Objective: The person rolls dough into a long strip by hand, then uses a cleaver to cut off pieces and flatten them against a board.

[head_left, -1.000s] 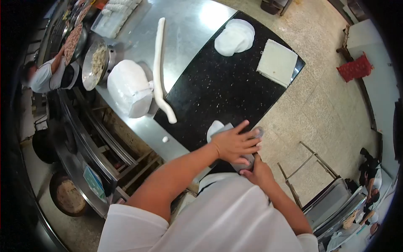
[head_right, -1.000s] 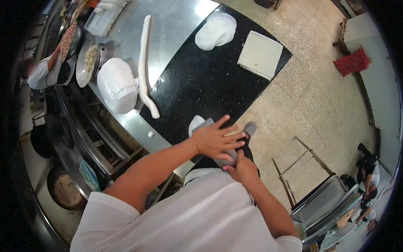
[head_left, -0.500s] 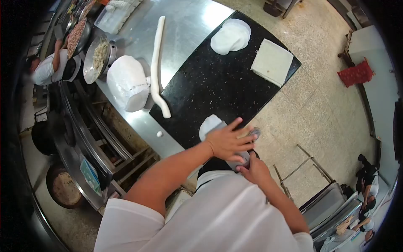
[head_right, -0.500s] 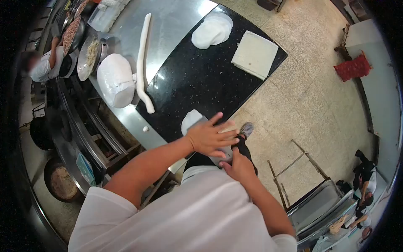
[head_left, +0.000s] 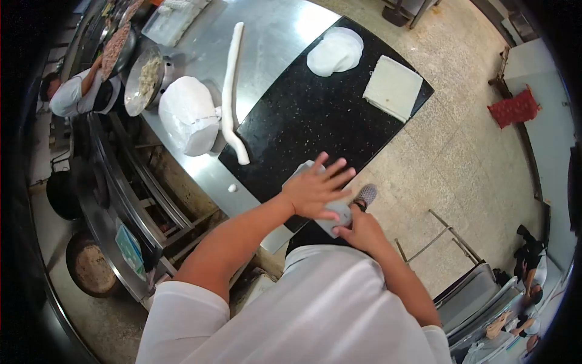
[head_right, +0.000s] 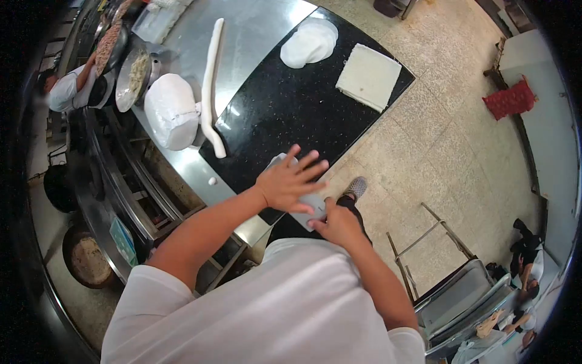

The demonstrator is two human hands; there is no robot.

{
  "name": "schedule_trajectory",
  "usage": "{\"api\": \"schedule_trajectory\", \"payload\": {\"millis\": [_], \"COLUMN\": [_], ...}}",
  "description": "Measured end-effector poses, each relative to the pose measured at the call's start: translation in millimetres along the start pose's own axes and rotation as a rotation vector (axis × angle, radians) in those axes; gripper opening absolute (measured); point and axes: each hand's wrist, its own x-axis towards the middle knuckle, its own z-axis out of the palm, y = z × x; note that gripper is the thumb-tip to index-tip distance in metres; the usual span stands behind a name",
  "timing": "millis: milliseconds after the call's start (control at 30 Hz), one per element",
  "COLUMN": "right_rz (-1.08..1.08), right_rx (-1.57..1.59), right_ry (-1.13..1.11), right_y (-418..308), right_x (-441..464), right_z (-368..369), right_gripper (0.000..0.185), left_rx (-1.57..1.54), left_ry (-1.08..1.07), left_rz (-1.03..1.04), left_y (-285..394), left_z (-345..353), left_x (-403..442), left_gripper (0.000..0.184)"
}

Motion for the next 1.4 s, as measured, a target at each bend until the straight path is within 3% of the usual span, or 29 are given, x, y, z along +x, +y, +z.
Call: {"api": "schedule_trajectory", "payload": {"millis": [133, 200, 267, 300, 367, 400, 467, 500, 567, 600, 633, 667, 767, 900, 1000, 1067, 1100, 1167, 1233, 1400], "right_rz": [0.152, 0.164, 0.106, 0.065, 0.094, 0.109, 0.168, 0.179, 0.226, 0.254, 0.284, 0.280, 0.269, 0.085, -0.028, -0.065, -0.119, -0.212, -0.155, -0.130], "right_rx": [-0.190, -0.213, -0.290, -0.358, -0.308, -0.246, -0.167, -0.128, -0.122, -0.115, -0.107, -0.116, -0.200, -0.281, -0.224, -0.261, -0.283, -0.301, -0.266, -0.264], "right_ry": [0.169, 0.125, 0.246, 0.316, 0.371, 0.413, 0.419, 0.410, 0.371, 0.321, 0.276, 0.290, 0.396, 0.468, 0.397, 0.132, 0.094, 0.071, -0.162, -0.079], "right_y": [-6, -23, -32, -34, -36, -34, -18, -20, -5, -4, -3, -3, -4, -25, -46, -55, -45, -34, -26, 10], "right_x": [14, 29, 44, 40, 30, 24, -11, -34, -79, -101, -112, -113, -106, -14, 39, 41, 34, 24, 17, 1], "right_z": [-19, -59, -79, -78, -63, -49, -1, 17, 49, 56, 55, 49, 27, -34, -28, -12, -7, -10, -33, -109], "right_gripper": [0.062, 0.059, 0.056, 0.053, 0.052, 0.051, 0.055, 0.056, 0.054, 0.050, 0.046, 0.046, 0.034, 0.033, 0.038, 0.040, 0.039, 0.039, 0.038, 0.034], "left_rx": [0.084, 0.159, 0.114, 0.107, 0.226, 0.205, -0.212, -0.348, -0.491, -0.587, -0.575, -0.571, -0.608, -0.660, -0.632, -0.652, -0.623, -0.881, -0.883, -1.135], "left_ry": [0.056, 0.186, 0.317, 0.329, 0.615, 0.621, 0.341, 0.284, -0.161, -0.197, -0.076, -0.061, 0.458, 0.604, 0.694, 0.757, 0.762, 0.783, 0.866, 1.120], "left_rz": [0.040, 0.073, 0.060, 0.074, -0.069, -0.071, -0.539, -0.585, -0.523, -0.588, -0.650, -0.640, -0.697, -0.791, -0.759, -0.715, -0.733, -0.926, -0.913, -0.870], "left_y": [-24, -47, -62, -64, -63, -55, -37, -28, -33, -22, -13, -11, -1, 8, 15, 33, 42, 55, 47, -28], "left_z": [0, -9, -18, -24, -44, -53, -65, -67, -36, -43, -40, -35, -18, -2, 2, -11, -15, -19, -30, -72], "left_x": [31, 57, 72, 74, 79, 75, 57, 46, 20, 7, -6, -14, -33, -32, -37, -43, -47, -48, -27, 55], "left_gripper": [0.079, 0.078, 0.078, 0.078, 0.075, 0.075, 0.077, 0.070, 0.068, 0.068, 0.054, 0.054, 0.030, 0.030, 0.032, 0.028, 0.028, 0.025, 0.024, 0.034]}}
